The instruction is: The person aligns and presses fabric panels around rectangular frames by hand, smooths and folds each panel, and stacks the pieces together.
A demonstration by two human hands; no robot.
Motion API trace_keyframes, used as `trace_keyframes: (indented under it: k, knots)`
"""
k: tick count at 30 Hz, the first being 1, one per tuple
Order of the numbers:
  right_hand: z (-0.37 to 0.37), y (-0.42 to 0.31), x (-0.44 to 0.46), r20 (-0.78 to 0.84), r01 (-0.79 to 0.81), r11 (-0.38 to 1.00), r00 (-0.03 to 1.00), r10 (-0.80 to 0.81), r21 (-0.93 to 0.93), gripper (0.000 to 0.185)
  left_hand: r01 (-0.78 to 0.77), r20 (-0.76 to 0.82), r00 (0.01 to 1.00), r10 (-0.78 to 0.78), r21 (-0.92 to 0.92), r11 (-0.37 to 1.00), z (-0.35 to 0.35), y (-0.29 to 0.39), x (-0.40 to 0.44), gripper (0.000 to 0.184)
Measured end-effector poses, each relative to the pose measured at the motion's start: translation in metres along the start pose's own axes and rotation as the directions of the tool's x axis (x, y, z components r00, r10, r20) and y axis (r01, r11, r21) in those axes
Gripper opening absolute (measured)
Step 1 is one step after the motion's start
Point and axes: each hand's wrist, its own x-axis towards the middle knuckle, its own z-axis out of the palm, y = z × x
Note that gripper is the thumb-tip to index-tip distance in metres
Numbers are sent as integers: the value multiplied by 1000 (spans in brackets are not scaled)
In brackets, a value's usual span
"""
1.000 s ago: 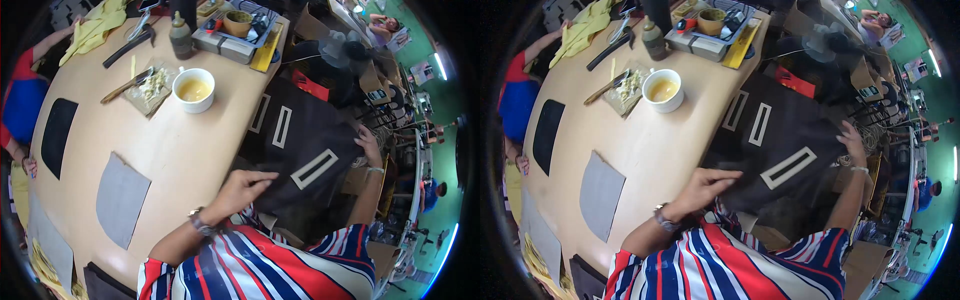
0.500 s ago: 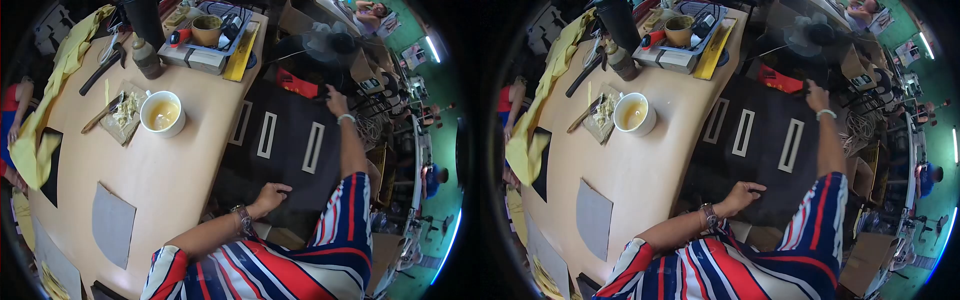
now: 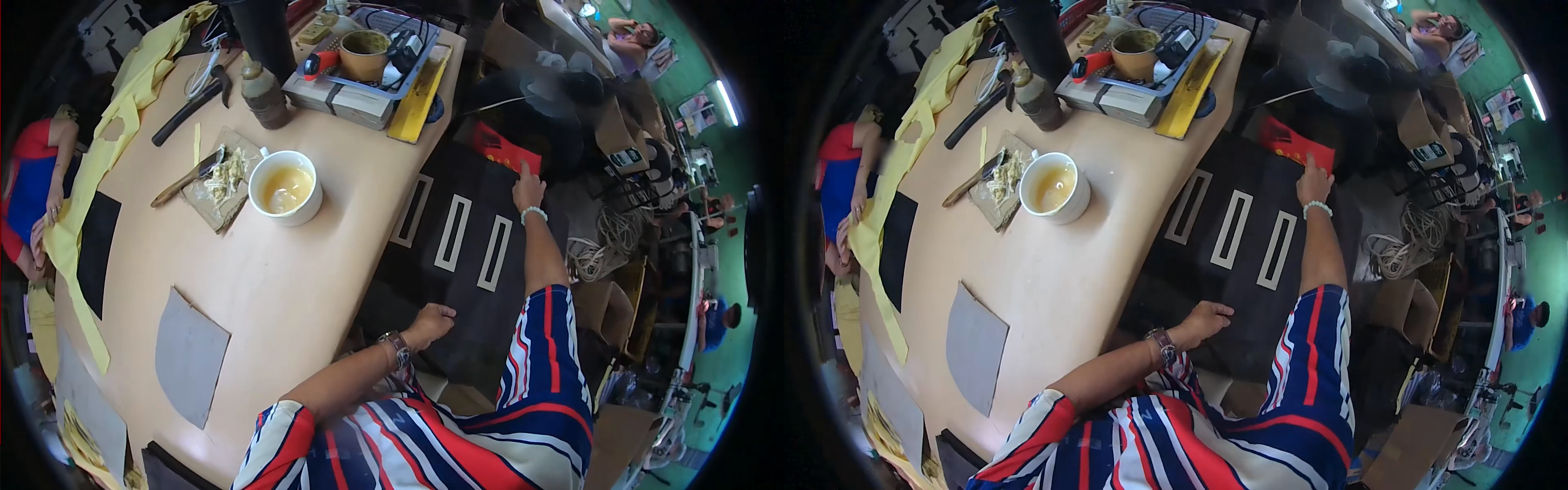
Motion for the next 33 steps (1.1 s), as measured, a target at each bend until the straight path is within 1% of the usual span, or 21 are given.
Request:
trace_keyframes:
  k: [1,2,3,4,6,7,10,13,16,18,19,20,21,22,23,24,25,26,29,32,33]
  knots:
    - [5,-2,-6,-42,16,1000,999,-16,2,63,-32,-12,999,32,14,999,-1,0,-1,42]
    - [8,-2,-11,-83,31,1000,996,-31,2,67,18,0,1000,-18,2,1000,-2,0,-1,44]
    - [3,-10,-15,-43,-18,998,999,15,-60,74,68,14,998,-67,-10,998,-4,6,-8,45]
    - [0,-16,-19,-118,-47,999,992,48,10,74,119,27,993,-118,-25,993,-5,10,-13,48]
    - [-7,-29,-25,-254,-79,985,960,118,156,74,-43,-7,999,45,164,986,-4,9,-21,53]
    - [-26,-45,-33,-279,-62,971,952,127,232,73,-116,-20,992,125,255,960,-5,12,-29,56]
    - [-47,-78,-45,-584,276,889,812,-12,366,69,-296,138,952,272,205,933,-23,43,-80,56]
    - [-102,-141,-77,-737,507,753,674,-44,420,60,-592,199,796,572,61,803,-47,45,-123,52]
    - [-150,-205,-116,-845,676,625,533,-50,390,55,-557,52,804,593,-286,780,-80,40,-194,48]
    - [-166,-260,-160,-878,788,456,478,-27,415,52,-563,-219,826,520,-279,778,-108,16,-262,45]
    - [-172,-281,-183,-852,804,382,518,-72,456,54,-612,-452,737,503,-127,781,-113,-3,-289,41]
    - [-180,-302,-194,-818,811,297,559,-135,505,56,-627,-649,607,460,-34,778,-116,-14,-305,39]
    - [-187,-330,-214,-846,866,86,499,-187,492,56,-620,-802,433,412,67,782,-122,-40,-325,37]
    - [-191,-353,-240,-786,801,-52,569,-244,596,55,-581,-907,235,349,157,799,-124,-64,-348,35]
    - [-194,-373,-265,-742,765,-102,568,-356,635,54,-360,-957,-67,283,288,887,-121,-82,-374,32]
    - [-196,-389,-288,-694,729,-135,553,-462,671,53,-86,-898,-351,266,314,945,-117,-97,-395,29]
    - [-198,-405,-313,-668,689,-221,488,-562,690,53,207,-793,-530,300,222,953,-115,-118,-418,26]
    - [-199,-417,-337,-638,645,-288,410,-651,708,52,457,-665,-647,373,52,888,-111,-138,-436,23]
    - [-197,-446,-402,-602,533,-460,121,-790,710,51,303,-630,-765,135,-168,938,-89,-184,-472,23]
    - [-198,-466,-457,-597,407,-568,-66,-800,715,50,271,-671,-739,62,-211,939,-77,-211,-478,28]
    - [-200,-471,-471,-603,392,-593,-112,-790,703,50,321,-698,-710,92,-205,925,-75,-214,-477,34]
